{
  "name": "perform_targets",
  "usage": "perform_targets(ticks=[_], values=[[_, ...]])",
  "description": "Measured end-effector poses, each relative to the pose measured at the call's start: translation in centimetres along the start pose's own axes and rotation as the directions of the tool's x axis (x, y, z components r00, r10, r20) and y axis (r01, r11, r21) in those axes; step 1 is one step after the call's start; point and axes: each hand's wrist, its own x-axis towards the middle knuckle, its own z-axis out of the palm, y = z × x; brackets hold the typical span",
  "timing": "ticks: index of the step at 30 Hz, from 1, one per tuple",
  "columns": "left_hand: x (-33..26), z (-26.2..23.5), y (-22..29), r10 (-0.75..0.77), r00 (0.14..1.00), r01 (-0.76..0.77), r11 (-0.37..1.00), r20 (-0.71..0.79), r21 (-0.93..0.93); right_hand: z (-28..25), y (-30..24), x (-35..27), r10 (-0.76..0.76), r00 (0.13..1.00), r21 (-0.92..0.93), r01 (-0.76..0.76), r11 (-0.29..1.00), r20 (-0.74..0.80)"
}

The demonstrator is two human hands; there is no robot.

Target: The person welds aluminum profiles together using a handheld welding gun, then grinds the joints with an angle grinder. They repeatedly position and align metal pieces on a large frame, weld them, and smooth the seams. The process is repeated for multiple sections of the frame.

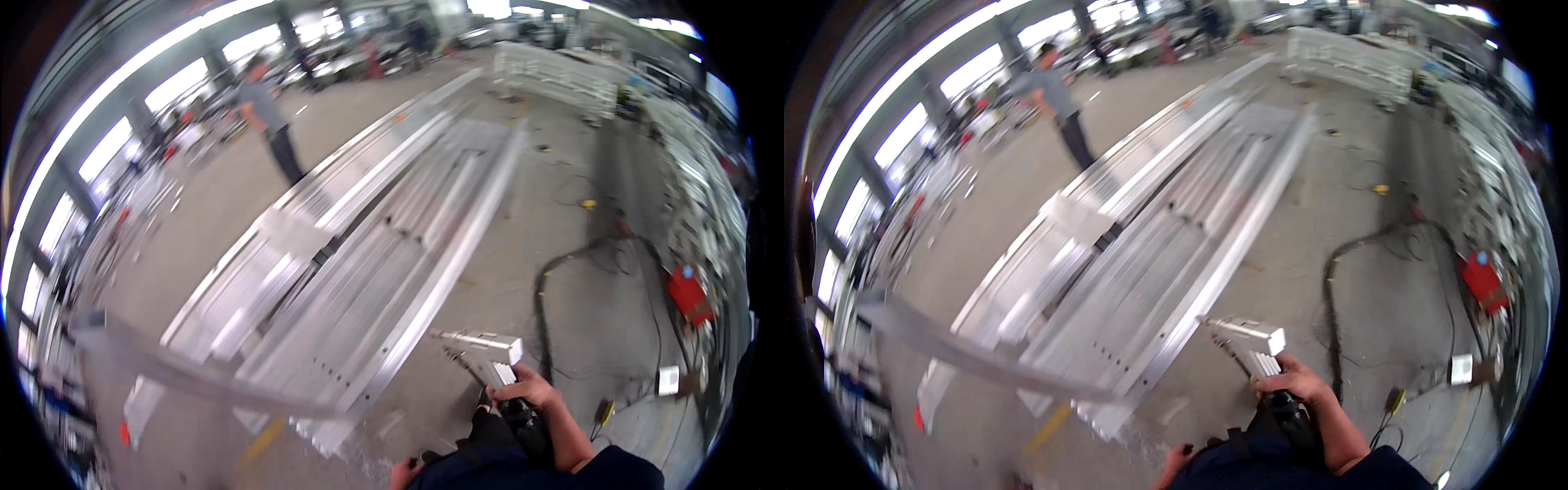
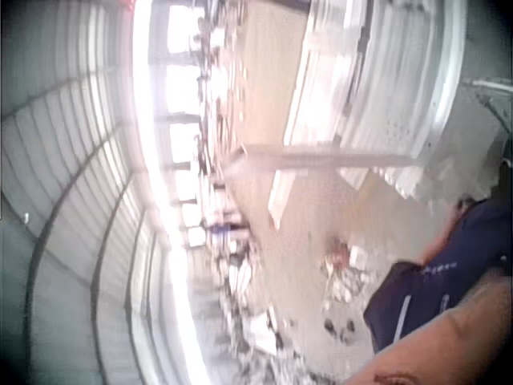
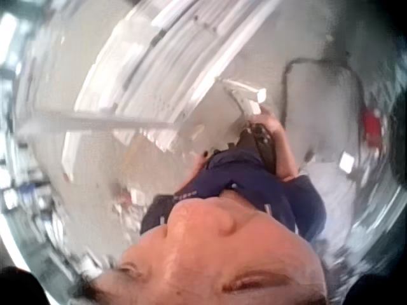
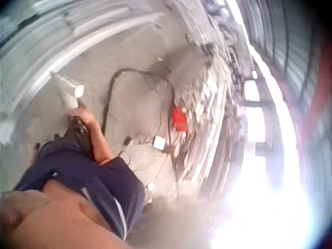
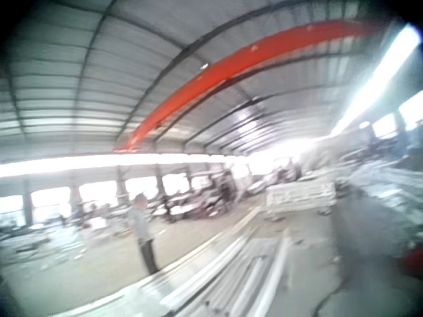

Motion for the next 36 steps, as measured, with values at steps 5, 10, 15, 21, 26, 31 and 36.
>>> perform_targets(ticks=[5,10,15,21,26,31,36], values=[[1.1,-0.8,2.6,-0.222,0.973,0.211,0.965,0.058,0.153,-3.1,-0.7,2.3,0.058,0.996,0.019,-0.059,0.998,0.062],[2.1,0.1,6.8,-0.36,0.933,0.355,0.925,0.013,0.137,-7.0,-2.2,5.4,0.074,0.987,-0.03,-0.07,0.997,0.143],[6.0,4.4,12.6,-0.285,0.957,0.288,0.955,-0.05,0.065,-10.0,-1.8,9.1,-0.014,0.98,0.07,0.0,0.998,0.2],[9.4,3.0,19.6,-0.326,0.943,0.324,0.945,-0.067,-0.044,-13.1,-7.1,15.1,0.128,0.934,0.102,-0.171,0.98,0.335],[12.6,2.8,19.4,-0.393,0.917,0.375,0.907,-0.067,-0.194,-11.5,-8.3,18.6,0.145,0.935,-0.091,-0.122,0.988,0.324],[19.5,1.2,20.8,-0.311,0.947,0.294,0.938,-0.076,-0.184,-8.8,-12.6,23.9,0.17,0.944,-0.27,-0.091,0.959,0.284],[26.6,-1.5,25.3,-0.097,0.98,0.084,0.993,-0.175,-0.077,-10.4,-16.3,29.4,0.242,0.937,-0.261,-0.175,0.949,0.253]])
